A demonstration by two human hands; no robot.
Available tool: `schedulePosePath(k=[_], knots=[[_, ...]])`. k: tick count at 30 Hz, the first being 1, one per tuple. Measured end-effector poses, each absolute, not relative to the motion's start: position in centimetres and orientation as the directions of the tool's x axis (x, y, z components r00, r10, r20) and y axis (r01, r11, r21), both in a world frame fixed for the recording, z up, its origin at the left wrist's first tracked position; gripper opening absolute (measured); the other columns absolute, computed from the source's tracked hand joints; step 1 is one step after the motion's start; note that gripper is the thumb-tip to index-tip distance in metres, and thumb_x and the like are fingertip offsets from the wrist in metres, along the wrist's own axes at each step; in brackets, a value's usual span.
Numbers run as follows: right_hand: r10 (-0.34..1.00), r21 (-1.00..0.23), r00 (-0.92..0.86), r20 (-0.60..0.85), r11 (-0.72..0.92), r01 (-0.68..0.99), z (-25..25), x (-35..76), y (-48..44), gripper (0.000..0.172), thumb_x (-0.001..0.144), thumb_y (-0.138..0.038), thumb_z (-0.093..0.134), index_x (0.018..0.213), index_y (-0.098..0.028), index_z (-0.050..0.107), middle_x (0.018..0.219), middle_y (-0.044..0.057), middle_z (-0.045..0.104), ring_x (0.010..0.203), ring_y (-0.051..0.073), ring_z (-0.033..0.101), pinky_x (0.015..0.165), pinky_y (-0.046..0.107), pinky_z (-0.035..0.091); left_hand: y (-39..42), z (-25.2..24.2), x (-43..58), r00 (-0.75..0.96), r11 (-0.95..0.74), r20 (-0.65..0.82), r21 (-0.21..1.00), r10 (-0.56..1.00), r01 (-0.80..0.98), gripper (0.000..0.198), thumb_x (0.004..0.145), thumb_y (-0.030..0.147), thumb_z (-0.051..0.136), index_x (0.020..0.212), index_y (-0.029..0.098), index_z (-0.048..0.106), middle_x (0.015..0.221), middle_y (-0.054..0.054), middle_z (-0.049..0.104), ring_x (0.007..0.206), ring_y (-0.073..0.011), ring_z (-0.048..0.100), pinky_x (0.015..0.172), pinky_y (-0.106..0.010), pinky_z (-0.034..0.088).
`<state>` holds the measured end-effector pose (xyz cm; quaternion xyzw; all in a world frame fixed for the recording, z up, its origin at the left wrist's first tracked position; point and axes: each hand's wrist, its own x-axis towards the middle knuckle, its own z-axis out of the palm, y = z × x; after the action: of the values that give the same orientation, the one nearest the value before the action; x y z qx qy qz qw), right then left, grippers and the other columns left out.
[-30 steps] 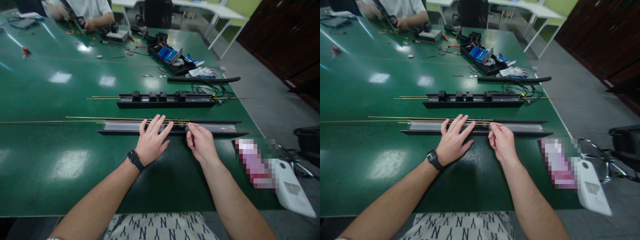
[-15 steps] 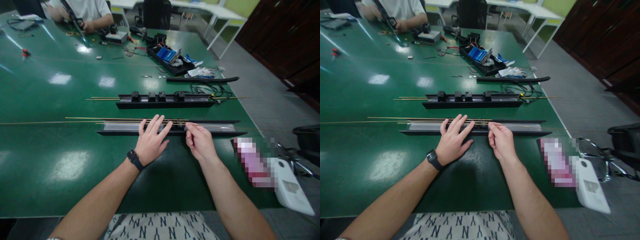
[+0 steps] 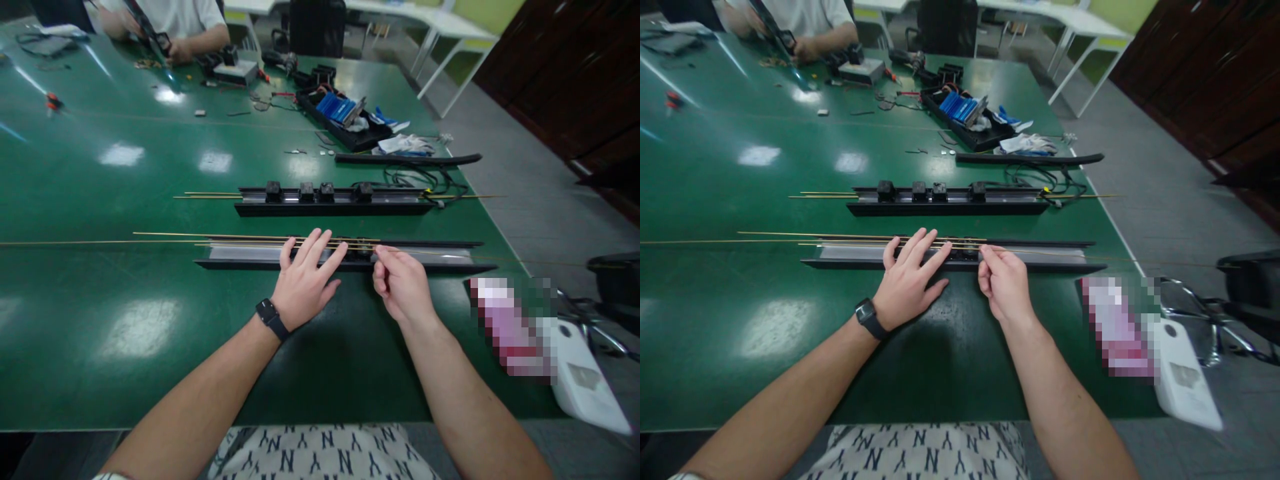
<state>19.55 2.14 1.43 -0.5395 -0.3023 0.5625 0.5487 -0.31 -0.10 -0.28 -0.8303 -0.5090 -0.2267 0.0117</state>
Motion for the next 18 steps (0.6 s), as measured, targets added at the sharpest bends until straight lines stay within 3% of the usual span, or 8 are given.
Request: schedulePosePath(k=[18], knots=[[0.946, -0.937, 0.179, -0.269, -0.215, -0.274, 1.56, 19.53, 2.02, 0.039, 0.075, -0.043, 0.088, 0.091, -0.018, 0.063, 0.050, -0.007, 0.054, 0.033, 0.006, 0.039, 0.028, 0.016, 0.021, -0.09, -0.22, -0.43, 0.384, -0.485, 0.389, 0.204, 0.837, 0.851, 0.065, 0.097, 0.040, 0.066, 0.158, 0.029, 0.048, 0.170, -0.013, 0.041, 0.159, -0.0317, 0.034, 0.129, -0.057, 0.012]])
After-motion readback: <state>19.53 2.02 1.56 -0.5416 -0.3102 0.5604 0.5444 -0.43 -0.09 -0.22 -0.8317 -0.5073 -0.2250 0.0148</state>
